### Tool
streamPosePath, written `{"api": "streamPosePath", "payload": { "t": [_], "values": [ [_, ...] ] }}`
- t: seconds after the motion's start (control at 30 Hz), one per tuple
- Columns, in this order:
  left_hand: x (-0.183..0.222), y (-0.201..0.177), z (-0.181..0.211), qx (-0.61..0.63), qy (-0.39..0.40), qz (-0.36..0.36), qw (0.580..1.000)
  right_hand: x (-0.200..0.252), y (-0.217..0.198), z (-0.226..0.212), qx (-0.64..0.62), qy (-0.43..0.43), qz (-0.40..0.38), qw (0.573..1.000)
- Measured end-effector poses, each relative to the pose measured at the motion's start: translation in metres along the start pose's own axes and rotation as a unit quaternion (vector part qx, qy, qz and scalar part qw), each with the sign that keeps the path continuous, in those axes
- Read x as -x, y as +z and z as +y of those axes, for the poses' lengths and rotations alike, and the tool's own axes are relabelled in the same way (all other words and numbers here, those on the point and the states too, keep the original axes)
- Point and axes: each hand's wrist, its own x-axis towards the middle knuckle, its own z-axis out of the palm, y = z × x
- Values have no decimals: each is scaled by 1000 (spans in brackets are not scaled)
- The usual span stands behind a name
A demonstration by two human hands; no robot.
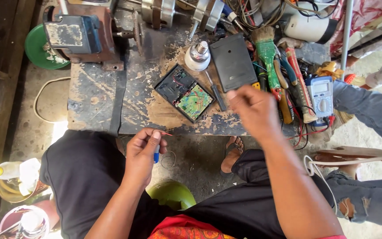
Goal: A person strips insulation from wires using pliers and manipulates a circuit board on a repair bench.
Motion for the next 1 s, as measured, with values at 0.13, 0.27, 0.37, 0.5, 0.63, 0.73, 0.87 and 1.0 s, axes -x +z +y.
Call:
{"api": "streamPosePath", "payload": {
  "t": [0.13, 0.27, 0.37, 0.5, 0.63, 0.73, 0.87, 1.0],
  "values": [
    [1, 6, 6, 22, -22, 48, 998, -2, -69, 60, 342, -42, 127, 930],
    [-2, -4, 4, 78, -83, 13, 993, 1, -94, 85, 448, 157, 84, 876],
    [-3, -3, 3, 82, -78, 12, 993, -4, -86, 98, 557, 170, 28, 812],
    [0, -3, 1, 75, -76, 8, 994, -11, -75, 98, 530, 198, 26, 824],
    [-1, -3, 3, 65, -78, 17, 995, -16, -81, 106, 481, 180, 66, 856],
    [-1, -4, 4, 69, -78, 12, 994, -18, -97, 141, 440, 83, 165, 879],
    [-2, -3, 1, 68, -78, 12, 995, -16, -107, 125, 364, 107, 173, 909],
    [-3, -4, -3, 74, -73, 3, 995, -15, -112, 118, 321, 128, 186, 920]
  ]
}}
